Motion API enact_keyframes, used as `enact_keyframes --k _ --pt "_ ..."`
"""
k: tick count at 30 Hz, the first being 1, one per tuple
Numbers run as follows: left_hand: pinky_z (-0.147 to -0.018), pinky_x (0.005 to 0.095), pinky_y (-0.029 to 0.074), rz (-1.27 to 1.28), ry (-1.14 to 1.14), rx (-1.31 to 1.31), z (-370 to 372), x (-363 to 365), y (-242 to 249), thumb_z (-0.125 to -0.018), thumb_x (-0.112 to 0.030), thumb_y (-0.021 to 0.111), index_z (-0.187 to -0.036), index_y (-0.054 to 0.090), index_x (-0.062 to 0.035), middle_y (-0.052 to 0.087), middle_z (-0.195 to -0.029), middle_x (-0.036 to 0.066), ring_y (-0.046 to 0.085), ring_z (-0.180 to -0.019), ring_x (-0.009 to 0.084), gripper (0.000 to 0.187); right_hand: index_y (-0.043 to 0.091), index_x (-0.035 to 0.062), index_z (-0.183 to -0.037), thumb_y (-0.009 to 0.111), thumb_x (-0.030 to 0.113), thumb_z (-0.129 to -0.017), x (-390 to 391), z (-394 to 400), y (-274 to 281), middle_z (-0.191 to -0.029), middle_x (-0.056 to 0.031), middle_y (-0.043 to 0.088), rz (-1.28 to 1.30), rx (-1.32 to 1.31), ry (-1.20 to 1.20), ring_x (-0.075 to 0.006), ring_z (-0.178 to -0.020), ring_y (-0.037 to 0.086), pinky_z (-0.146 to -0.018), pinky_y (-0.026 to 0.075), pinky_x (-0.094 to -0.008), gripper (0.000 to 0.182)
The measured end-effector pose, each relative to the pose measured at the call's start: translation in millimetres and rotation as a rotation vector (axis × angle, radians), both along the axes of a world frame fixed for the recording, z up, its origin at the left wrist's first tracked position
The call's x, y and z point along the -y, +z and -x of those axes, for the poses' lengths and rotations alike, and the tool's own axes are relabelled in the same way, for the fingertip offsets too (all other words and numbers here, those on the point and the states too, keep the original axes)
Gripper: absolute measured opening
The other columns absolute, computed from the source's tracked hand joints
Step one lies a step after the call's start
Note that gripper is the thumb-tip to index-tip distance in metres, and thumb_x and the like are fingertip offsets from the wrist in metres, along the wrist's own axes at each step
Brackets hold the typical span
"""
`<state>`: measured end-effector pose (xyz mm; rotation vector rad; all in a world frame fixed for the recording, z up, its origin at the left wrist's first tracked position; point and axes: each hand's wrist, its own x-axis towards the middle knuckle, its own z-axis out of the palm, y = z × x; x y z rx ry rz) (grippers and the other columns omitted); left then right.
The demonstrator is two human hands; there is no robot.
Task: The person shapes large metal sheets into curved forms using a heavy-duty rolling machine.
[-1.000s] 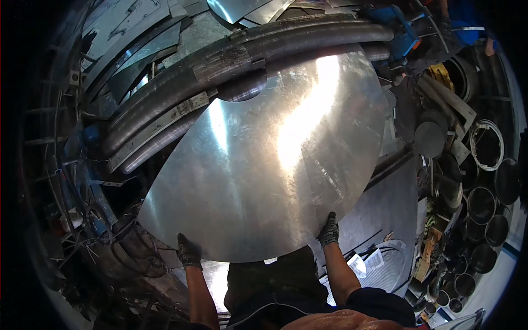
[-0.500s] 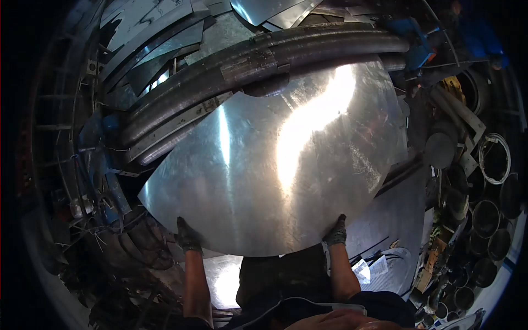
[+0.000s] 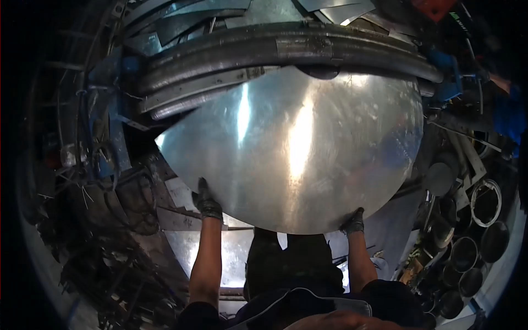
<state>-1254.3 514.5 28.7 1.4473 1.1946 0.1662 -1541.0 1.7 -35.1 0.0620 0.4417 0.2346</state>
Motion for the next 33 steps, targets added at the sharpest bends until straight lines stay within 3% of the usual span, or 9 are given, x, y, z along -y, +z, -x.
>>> enact_keyframes --k 2,4,5,17,19,21,25,27,33 --pt "-0.082 0.0406 0.05 0.053 0.018 -0.003 6.8 -14.3 -61.1 -0.091 -0.033 0.062 -0.121 0.059 -0.0029 0.064 -0.11 0.01 0.059 -0.087 0.0252 0.042 0.04 0.0178 -0.143 0.027 0.075 -0.086 -5.3 9.5 -43.7 -0.146 -0.004 0.042 0.018 -0.002 0.012 -0.0292 -0.133 0.036 -0.112 0.023 -0.0456 0.082" --pt "-0.085 0.0404 0.05 0.596 -0.066 0.204 16.0 -28.0 -73.0 -0.095 -0.035 0.054 -0.118 0.06 -0.0014 0.065 -0.111 0.012 0.06 -0.092 0.0262 0.041 0.048 0.0178 -0.137 0.026 0.079 -0.084 -40.7 -19.2 -48.3 -0.112 -0.0038 0.064 0.768 -1.17 -0.091 -0.0253 -0.094 0.058 -0.091 0.044 -0.0453 0.084" --pt "-0.091 0.038 0.045 0.602 -0.161 0.176 23.4 -34.3 -83.2 -0.097 -0.033 0.048 -0.122 0.058 -0.0012 0.062 -0.116 0.012 0.058 -0.099 0.0246 0.042 0.051 0.0169 -0.134 0.027 0.078 -0.084 -29.8 -12.7 -61.8 -0.106 -0.0028 0.065 0.58 -0.553 -0.015 -0.0229 -0.086 0.057 -0.085 0.046 -0.0422 0.082" --pt "-0.105 0.0405 0.038 -0.524 -0.784 -0.141 44.2 -99.7 -77.2 -0.082 -0.05 0.067 -0.135 0.045 -0.0009 0.053 -0.13 0.021 0.047 -0.124 0.0305 0.076 0.051 0.0175 -0.115 0.034 0.067 -0.088 -190.6 -92.3 -29.6 -0.094 -0.0018 0.06 0.69 -1.021 0.473 -0.0198 -0.076 0.053 -0.073 0.045 -0.0382 0.059" --pt "-0.112 0.0361 0.027 0.037 -0.777 -0.073 18.2 -154.8 29.0 -0.084 -0.037 0.07 -0.138 0.045 -0.0026 0.044 -0.142 0.016 0.04 -0.132 0.0251 0.068 0.051 0.0176 -0.112 0.036 0.065 -0.089 -212.6 -106.8 -37.7 -0.092 -0.0016 0.059 0.727 -1.006 0.492 -0.0193 -0.075 0.053 -0.071 0.045 -0.0375 0.055" --pt "-0.108 0.0344 0.032 -0.074 -0.695 0.116 94.2 -390.4 -125.0 -0.096 -0.034 0.053 -0.137 0.046 -0.0022 0.052 -0.134 0.015 0.045 -0.127 0.0237 0.052 0.051 0.0177 -0.109 0.037 0.064 -0.09 -235.9 -123.5 -39.0 -0.09 -0.0014 0.058 0.774 -1.001 0.484 -0.0188 -0.073 0.052 -0.069 0.045 -0.0369 0.052" --pt "-0.081 0.0399 0.052 -0.071 0.288 0.633 -32.9 -579.8 178.6 -0.098 -0.025 0.044 -0.124 0.055 -0.0051 0.061 -0.11 0.013 0.061 -0.091 0.0272 0.034 0.051 0.018 -0.102 0.039 0.06 -0.091 -274.4 -152.4 -47.6 -0.086 -0.0011 0.057 0.873 -0.985 0.475 -0.0177 -0.07 0.05 -0.065 0.045 -0.0356 0.045" --pt "-0.087 0.0345 0.049 -1.606 -0.483 -0.014 -54.5 -761.6 201.4 -0.095 -0.017 0.048 -0.12 0.056 -0.0055 0.063 -0.111 0.011 0.06 -0.095 0.0266 0.029 0.052 0.0181 -0.099 0.041 0.058 -0.092 -287.0 -163.5 -47.4 -0.084 -0.0009 0.056 0.924 -0.979 0.46 -0.0172 -0.068 0.05 -0.063 0.045 -0.0349 0.042" --pt "-0.084 0.0348 0.045 -1.294 -0.5 -0.327 -177.6 -846.0 299.3 -0.09 -0.035 0.055 -0.107 0.062 -0.0045 0.062 -0.104 0.011 0.057 -0.094 0.0266 0.036 0.052 0.0184 -0.089 0.044 0.053 -0.094 -280.5 -115.8 -32.0 -0.078 -0.0004 0.053 1.01 -0.907 0.198 -0.0157 -0.063 0.048 -0.057 0.045 -0.0329 0.036"
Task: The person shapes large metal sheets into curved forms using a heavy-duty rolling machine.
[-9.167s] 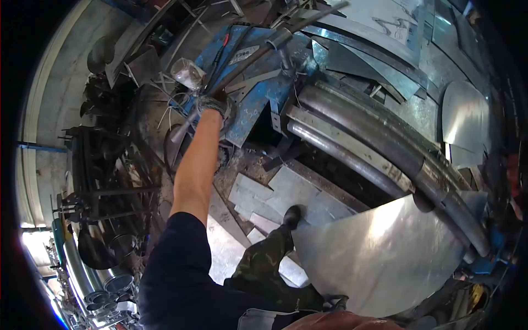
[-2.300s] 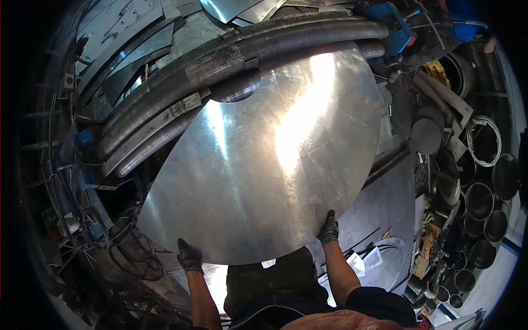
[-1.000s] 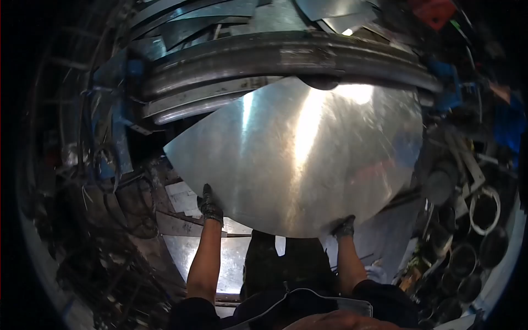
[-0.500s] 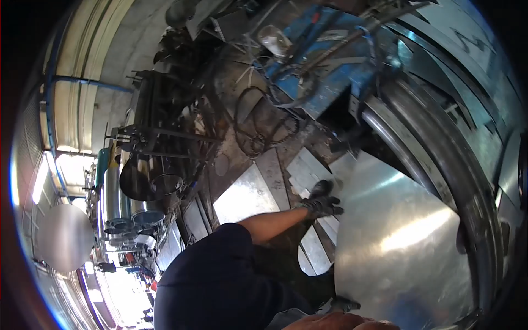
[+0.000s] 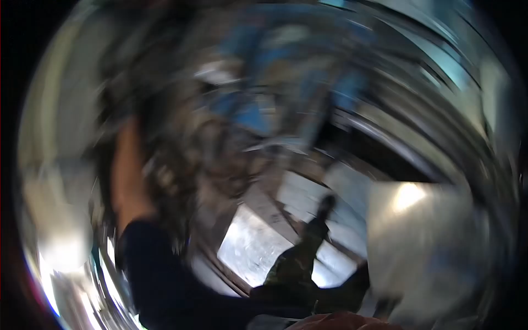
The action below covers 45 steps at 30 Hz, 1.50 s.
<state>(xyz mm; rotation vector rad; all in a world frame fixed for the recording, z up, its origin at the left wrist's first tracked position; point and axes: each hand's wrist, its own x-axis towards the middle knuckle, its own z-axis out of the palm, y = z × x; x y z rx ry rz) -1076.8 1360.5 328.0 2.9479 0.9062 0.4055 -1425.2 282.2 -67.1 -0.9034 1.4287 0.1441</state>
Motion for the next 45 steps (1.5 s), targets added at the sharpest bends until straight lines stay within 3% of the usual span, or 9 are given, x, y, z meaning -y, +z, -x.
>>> enact_keyframes --k 5,9,11,15,24,33,37,40,45 --pt "-0.088 0.0369 0.041 0.097 -0.071 -0.04 -58.4 -52.8 -72.9 -0.088 -0.039 0.056 -0.112 0.058 -0.0047 0.057 -0.11 0.013 0.052 -0.1 0.0287 0.042 0.039 0.0237 -0.056 0.046 0.072 -0.085 -10.1 50.5 11.7 -0.048 0.0036 0.031 0.328 -0.048 -0.012 -0.0139 -0.043 0.029 -0.043 0.025 -0.0294 0.057" --pt "-0.092 0.0386 0.038 0.146 0.0 0.024 -25.1 37.0 -122.8 -0.087 -0.043 0.057 -0.116 0.055 -0.0049 0.054 -0.115 0.014 0.049 -0.105 0.0304 0.048 0.055 0.0241 -0.064 0.061 0.065 -0.08 -38.4 11.1 33.8 -0.061 0.0006 0.051 0.176 0.032 -0.386 -0.0177 -0.056 0.047 -0.053 0.04 -0.0368 0.045" --pt "-0.093 0.0395 0.036 0.195 0.007 0.033 1.4 92.7 -146.0 -0.086 -0.044 0.058 -0.118 0.054 -0.0049 0.052 -0.117 0.015 0.047 -0.107 0.0312 0.051 0.063 0.0173 -0.098 0.057 0.07 -0.079 -19.5 27.3 14.6 -0.092 -0.0046 0.061 0.143 -0.137 -0.536 -0.0277 -0.081 0.057 -0.076 0.05 -0.0457 0.057" --pt "-0.097 0.0412 0.033 0.289 0.012 0.003 44.5 177.4 -187.3 -0.084 -0.048 0.058 -0.122 0.051 -0.0051 0.049 -0.122 0.016 0.043 -0.112 0.0329 0.058 0.063 0.0197 -0.072 0.076 0.065 -0.066 -19.5 34.2 29.9 -0.077 -0.0041 0.06 0.057 -0.094 -0.551 -0.0276 -0.077 0.057 -0.08 0.048 -0.044 0.047" --pt "-0.104 0.045 0.026 0.335 -0.094 -0.041 92.9 305.1 -190.8 -0.08 -0.055 0.06 -0.131 0.044 -0.0055 0.041 -0.133 0.019 0.035 -0.123 0.0366 0.073 0.064 0.015 -0.092 0.079 0.058 -0.067 -50.5 26.1 11.7 -0.096 -0.0071 0.064 -0.06 0.081 -0.579 -0.0296 -0.091 0.059 -0.093 0.046 -0.0469 0.052" --pt "-0.112 0.0489 0.019 0.34 -0.901 -0.021 18.0 607.1 -112.1 -0.076 -0.063 0.062 -0.14 0.038 -0.0059 0.033 -0.144 0.022 0.027 -0.133 0.0404 0.089 0.062 0.0151 -0.114 0.076 0.046 -0.077 -133.7 -10.7 -51.2 -0.119 -0.0106 0.061 -0.323 0.231 -0.765 -0.0286 -0.112 0.055 -0.102 0.042 -0.043 0.05" --pt "-0.115 0.0506 0.016 -0.049 -1.253 -0.082 -70.9 782.0 -156.4 -0.075 -0.066 0.063 -0.144 0.035 -0.006 0.03 -0.149 0.023 0.023 -0.138 0.0421 0.096 0.065 0.0103 -0.097 0.077 0.044 -0.076 -150.8 -8.9 -120.6 -0.093 -0.0068 0.068 -0.411 0.213 -0.766 -0.0258 -0.081 0.062 -0.076 0.053 -0.0376 0.042" --pt "-0.112 0.0489 0.023 -0.231 -1.341 -0.023 -120.6 844.8 -195.3 -0.075 -0.066 0.062 -0.14 0.042 -0.0051 0.04 -0.143 0.021 0.037 -0.132 0.0391 0.091 0.064 0.0107 -0.086 0.075 0.047 -0.077 -152.8 -63.9 -13.7 -0.083 -0.0067 0.066 -0.509 0.166 -0.765 -0.0246 -0.075 0.06 -0.068 0.054 -0.038 0.039" --pt "-0.092 0.0443 0.045 -0.14 -1.172 -0.211 -142.5 884.4 -218.0 -0.079 -0.06 0.06 -0.116 0.064 -0.006 0.064 -0.112 0.019 0.057 -0.109 0.0362 0.065 0.064 0.011 -0.103 0.07 0.046 -0.082 -154.9 -26.8 -19.4 -0.095 -0.0082 0.066 -0.645 0.133 -0.894 -0.0252 -0.084 0.061 -0.086 0.051 -0.0379 0.041"
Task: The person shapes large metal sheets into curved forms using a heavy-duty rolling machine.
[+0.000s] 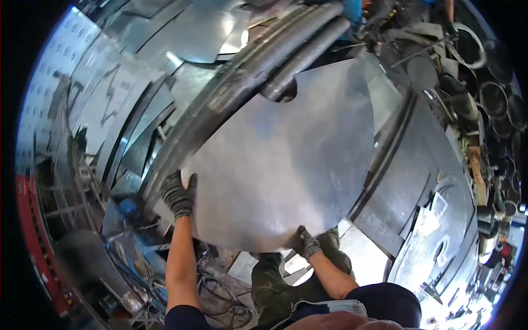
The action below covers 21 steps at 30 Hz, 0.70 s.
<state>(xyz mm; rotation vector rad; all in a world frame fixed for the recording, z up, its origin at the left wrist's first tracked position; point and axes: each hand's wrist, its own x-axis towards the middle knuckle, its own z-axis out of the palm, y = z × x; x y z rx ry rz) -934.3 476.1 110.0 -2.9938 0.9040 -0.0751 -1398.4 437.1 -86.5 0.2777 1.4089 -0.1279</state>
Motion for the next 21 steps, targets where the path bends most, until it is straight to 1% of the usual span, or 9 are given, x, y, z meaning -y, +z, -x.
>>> enact_keyframes --k 2,4,5,7,8,10,12,15,21 --pt "-0.087 0.0445 0.048 -0.071 -0.019 0.064 12.7 10.1 -19.0 -0.081 -0.056 0.061 -0.104 0.068 -0.006 0.066 -0.106 0.018 0.06 -0.102 0.0384 0.056 0.064 0.0085 -0.105 0.07 0.046 -0.081 7.2 12.6 18.7 -0.093 -0.0097 0.067 0.336 -0.153 -0.045 -0.0252 -0.083 0.062 -0.085 0.052 -0.0375 0.044" --pt "-0.092 0.0463 0.045 -0.097 0.176 -0.462 21.6 -4.0 -61.1 -0.082 -0.055 0.06 -0.114 0.066 -0.0072 0.063 -0.116 0.019 0.057 -0.108 0.0399 0.057 0.058 0.0035 -0.122 0.062 0.031 -0.089 71.7 2.1 157.4 -0.107 -0.0067 0.065 0.26 -0.418 0.592 -0.0233 -0.097 0.06 -0.09 0.049 -0.0329 0.043" --pt "-0.093 0.0469 0.044 0.089 -0.011 -0.271 44.1 -12.3 -77.5 -0.083 -0.056 0.059 -0.118 0.064 -0.0071 0.063 -0.118 0.019 0.057 -0.109 0.0406 0.06 0.056 0.0034 -0.124 0.062 0.029 -0.09 63.4 24.0 134.0 -0.111 -0.008 0.064 1.073 -0.193 0.436 -0.0232 -0.1 0.059 -0.089 0.049 -0.0326 0.043" --pt "-0.098 0.0434 0.042 0.081 -0.014 -0.36 69.7 -53.6 -140.8 -0.082 -0.062 0.056 -0.125 0.057 -0.001 0.056 -0.126 0.022 0.053 -0.118 0.0392 0.074 0.054 0.0038 -0.127 0.061 0.027 -0.09 69.6 46.1 76.9 -0.118 -0.0107 0.061 1.358 -0.159 0.279 -0.0245 -0.106 0.057 -0.089 0.049 -0.0338 0.044" --pt "-0.101 0.0416 0.04 0.077 -0.015 -0.405 82.8 -75.1 -174.5 -0.082 -0.065 0.054 -0.129 0.054 0.0021 0.053 -0.131 0.024 0.05 -0.122 0.0384 0.082 0.054 0.0044 -0.128 0.061 0.027 -0.09 45.8 88.3 82.2 -0.12 -0.012 0.059 0.75 -0.426 0.379 -0.0258 -0.108 0.056 -0.09 0.05 -0.0352 0.044" --pt "-0.097 0.0442 0.043 -0.187 0.464 -0.691 110.9 -25.1 -113.2 -0.081 -0.068 0.054 -0.121 0.06 -0.0002 0.058 -0.122 0.024 0.054 -0.115 0.039 0.079 0.053 0.0075 -0.125 0.066 0.031 -0.087 69.2 133.0 77.2 -0.121 -0.0119 0.058 0.376 -0.482 0.399 -0.0296 -0.112 0.054 -0.091 0.049 -0.0437 0.046" --pt "-0.092 0.0462 0.046 -0.191 0.41 -0.617 123.2 -31.3 -127.4 -0.081 -0.069 0.053 -0.118 0.063 -0.0041 0.061 -0.116 0.024 0.057 -0.109 0.0389 0.075 0.053 0.0069 -0.123 0.069 0.032 -0.086 64.7 172.3 49.5 -0.118 -0.0125 0.059 0.542 -0.414 0.274 -0.0321 -0.109 0.055 -0.088 0.05 -0.0498 0.048" --pt "-0.091 0.0476 0.047 -0.189 0.335 -0.557 118.6 -31.3 -92.0 -0.081 -0.068 0.052 -0.115 0.065 -0.0043 0.062 -0.114 0.023 0.058 -0.107 0.0405 0.073 0.051 0.0073 -0.124 0.07 0.031 -0.085 80.6 141.8 129.0 -0.12 -0.0127 0.058 0.477 -0.403 0.306 -0.0358 -0.108 0.056 -0.088 0.049 -0.056 0.049" --pt "-0.089 0.0449 0.046 -0.116 0.294 -0.724 79.9 -13.0 -40.1 -0.081 -0.067 0.053 -0.109 0.068 -0.005 0.066 -0.106 0.021 0.062 -0.103 0.0384 0.07 0.047 0.0053 -0.131 0.067 0.035 -0.087 124.8 132.3 246.8 -0.124 -0.014 0.056 0.279 -0.078 -0.052 -0.0304 -0.109 0.057 -0.092 0.05 -0.0451 0.056"
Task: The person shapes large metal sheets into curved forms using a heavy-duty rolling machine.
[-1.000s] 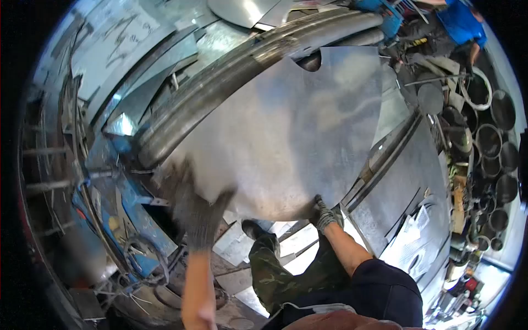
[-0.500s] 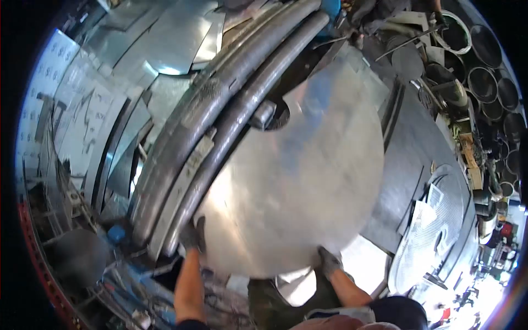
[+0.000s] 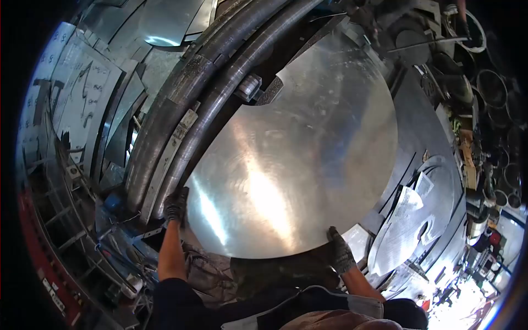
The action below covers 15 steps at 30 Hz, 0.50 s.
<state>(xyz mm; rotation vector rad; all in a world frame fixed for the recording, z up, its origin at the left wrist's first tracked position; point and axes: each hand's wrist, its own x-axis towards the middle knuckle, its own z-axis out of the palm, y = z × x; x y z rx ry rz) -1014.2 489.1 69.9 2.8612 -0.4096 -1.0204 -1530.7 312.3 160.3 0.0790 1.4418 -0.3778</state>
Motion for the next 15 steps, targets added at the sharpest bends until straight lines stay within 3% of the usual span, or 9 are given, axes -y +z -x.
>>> enact_keyframes --k 1,2,3,5,7,8,9,12,15 --pt "-0.089 0.0449 0.046 -0.046 0.037 -0.022 -4.4 0.8 2.6 -0.082 -0.068 0.051 -0.104 0.07 -0.004 0.066 -0.104 0.022 0.062 -0.102 0.0385 0.07 0.045 0.0058 -0.134 0.065 0.038 -0.088 22.4 7.1 3.0 -0.125 -0.0149 0.056 -0.018 0.103 -0.107 -0.0297 -0.11 0.057 -0.095 0.049 -0.0437 0.059" --pt "-0.083 0.0446 0.047 -0.024 0.039 0.039 -8.7 -0.6 -2.0 -0.083 -0.065 0.053 -0.097 0.07 -0.0021 0.066 -0.096 0.024 0.063 -0.091 0.0386 0.067 0.042 0.0089 -0.138 0.057 0.045 -0.091 24.4 102.5 -99.7 -0.127 -0.0151 0.055 0.253 0.263 -0.106 -0.0287 -0.117 0.052 -0.102 0.042 -0.0441 0.061" --pt "-0.076 0.0442 0.047 -0.021 0.032 0.09 -5.5 -6.8 -2.5 -0.084 -0.061 0.054 -0.09 0.071 -0.0001 0.066 -0.087 0.026 0.065 -0.08 0.0388 0.064 0.042 0.0089 -0.138 0.057 0.045 -0.091 59.8 124.7 -107.3 -0.127 -0.0151 0.055 0.23 0.271 -0.1 -0.0287 -0.117 0.052 -0.102 0.042 -0.0441 0.061" --pt "-0.077 0.0444 0.047 -0.112 0.004 0.122 2.4 0.3 10.3 -0.084 -0.064 0.052 -0.09 0.071 -0.0004 0.066 -0.087 0.026 0.064 -0.081 0.0386 0.066 0.046 0.0092 -0.137 0.04 0.045 -0.098 125.7 138.1 -127.2 -0.134 -0.0091 0.053 -0.004 0.228 -0.043 -0.0255 -0.126 0.045 -0.107 0.035 -0.0415 0.054" --pt "-0.078 0.0445 0.047 -0.163 -0.022 0.153 7.7 21.2 14.3 -0.084 -0.066 0.051 -0.09 0.071 -0.0007 0.066 -0.088 0.026 0.064 -0.083 0.0383 0.068 0.047 0.0109 -0.136 0.047 0.053 -0.094 60.3 212.2 -249.1 -0.13 -0.0091 0.057 0.088 0.055 -0.094 -0.0299 -0.12 0.05 -0.105 0.038 -0.0456 0.06" --pt "-0.079 0.0444 0.046 -0.172 -0.008 0.159 13.9 24.9 22.7 -0.084 -0.066 0.05 -0.09 0.071 -0.0002 0.066 -0.089 0.026 0.064 -0.085 0.0379 0.07 0.048 0.0122 -0.135 0.04 0.051 -0.096 82.8 151.8 -186.6 -0.135 -0.0048 0.053 -0.007 -0.177 -0.116 -0.0277 -0.125 0.045 -0.109 0.032 -0.0417 0.056" --pt "-0.079 0.0443 0.046 -0.187 0.002 0.167 16.2 27.9 28.5 -0.084 -0.067 0.049 -0.09 0.071 0.0004 0.066 -0.09 0.026 0.064 -0.087 0.0374 0.071 0.048 0.0117 -0.135 0.04 0.053 -0.096 83.6 139.2 -166.6 -0.135 -0.0052 0.053 0.038 -0.201 -0.106 -0.028 -0.125 0.045 -0.11 0.031 -0.0421 0.058" --pt "-0.08 0.0441 0.046 -0.098 0.116 0.087 18.1 27.2 41.3 -0.083 -0.065 0.053 -0.093 0.071 0.0007 0.068 -0.087 0.024 0.064 -0.086 0.0369 0.069 0.046 0.0115 -0.137 0.041 0.055 -0.095 73.0 159.4 -148.0 -0.137 -0.0062 0.051 0.008 -0.216 -0.072 -0.028 -0.126 0.044 -0.11 0.03 -0.0429 0.06" --pt "-0.081 0.044 0.046 -0.089 0.101 0.066 10.5 22.0 31.6 -0.083 -0.065 0.053 -0.095 0.07 0.0013 0.067 -0.089 0.026 0.064 -0.087 0.0373 0.069 0.044 0.0105 -0.138 0.052 0.052 -0.092 91.6 141.5 -127.9 -0.139 -0.0077 0.049 -0.006 -0.068 -0.107 -0.0303 -0.126 0.045 -0.109 0.033 -0.0468 0.063"
